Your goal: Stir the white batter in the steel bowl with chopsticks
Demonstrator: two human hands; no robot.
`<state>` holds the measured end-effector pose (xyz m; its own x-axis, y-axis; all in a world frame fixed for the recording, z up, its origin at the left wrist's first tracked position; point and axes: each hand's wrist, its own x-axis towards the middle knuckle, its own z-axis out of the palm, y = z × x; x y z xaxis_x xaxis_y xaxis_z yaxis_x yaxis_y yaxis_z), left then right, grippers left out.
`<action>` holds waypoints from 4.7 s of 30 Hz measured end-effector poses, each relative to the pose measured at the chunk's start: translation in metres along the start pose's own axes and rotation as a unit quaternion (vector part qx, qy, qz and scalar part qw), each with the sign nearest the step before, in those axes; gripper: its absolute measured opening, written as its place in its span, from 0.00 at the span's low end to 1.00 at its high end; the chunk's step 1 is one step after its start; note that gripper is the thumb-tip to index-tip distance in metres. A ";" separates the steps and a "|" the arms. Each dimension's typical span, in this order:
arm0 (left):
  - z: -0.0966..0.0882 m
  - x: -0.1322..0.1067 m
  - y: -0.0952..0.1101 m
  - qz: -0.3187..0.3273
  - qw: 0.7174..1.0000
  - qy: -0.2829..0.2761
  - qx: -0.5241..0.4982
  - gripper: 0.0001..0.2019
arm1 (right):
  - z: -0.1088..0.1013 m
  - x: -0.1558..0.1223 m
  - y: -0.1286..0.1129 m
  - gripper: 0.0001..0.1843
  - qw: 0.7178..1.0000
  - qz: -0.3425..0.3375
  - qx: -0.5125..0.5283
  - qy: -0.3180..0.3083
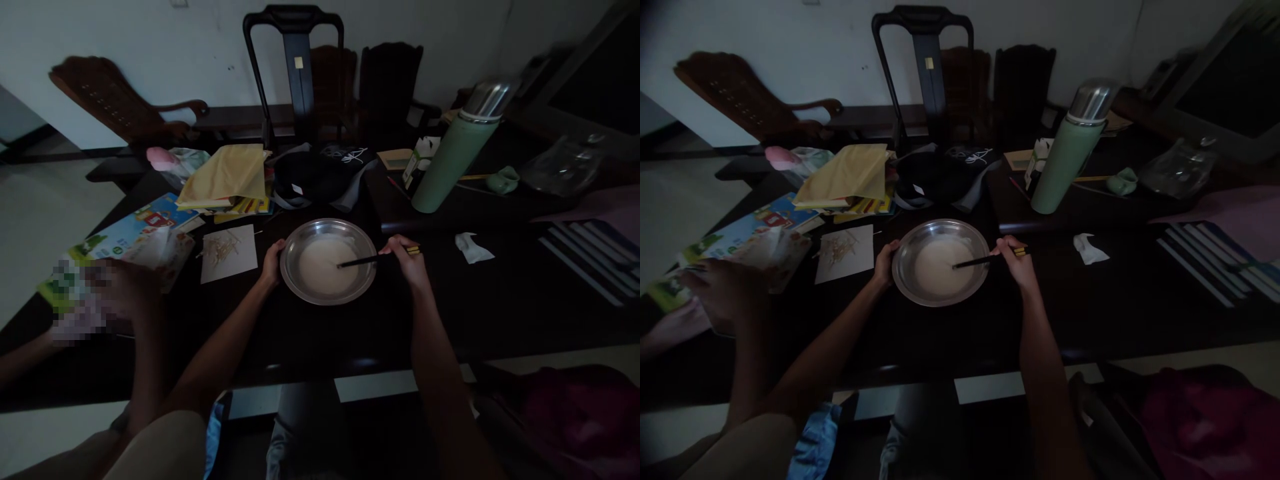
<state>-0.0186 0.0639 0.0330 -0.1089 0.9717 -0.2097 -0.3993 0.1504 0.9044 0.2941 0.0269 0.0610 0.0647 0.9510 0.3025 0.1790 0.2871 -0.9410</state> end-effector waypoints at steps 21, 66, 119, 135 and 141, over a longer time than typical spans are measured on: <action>0.000 0.000 0.001 -0.010 1.000 0.002 -0.004 0.13 | 0.015 0.001 -0.003 0.24 0.994 -0.055 -0.047 -0.087; 0.005 -0.004 0.005 -0.012 1.000 0.010 -0.016 0.13 | -0.003 0.001 0.003 0.27 0.999 -0.007 0.001 0.044; 0.001 0.000 0.002 -0.002 1.000 0.012 0.004 0.14 | -0.003 0.001 -0.001 0.28 0.999 -0.028 -0.018 0.032; -0.001 0.001 0.000 -0.008 1.000 0.008 -0.006 0.13 | 0.003 -0.003 -0.005 0.27 0.999 -0.034 0.007 -0.019; -0.002 0.001 0.000 -0.001 1.000 0.001 0.004 0.12 | 0.015 0.002 -0.002 0.23 0.992 -0.093 -0.064 -0.047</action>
<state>-0.0201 0.0650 0.0322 -0.1088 0.9710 -0.2127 -0.3920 0.1547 0.9069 0.2790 0.0298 0.0606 -0.0713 0.8909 0.4486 0.3032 0.4479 -0.8411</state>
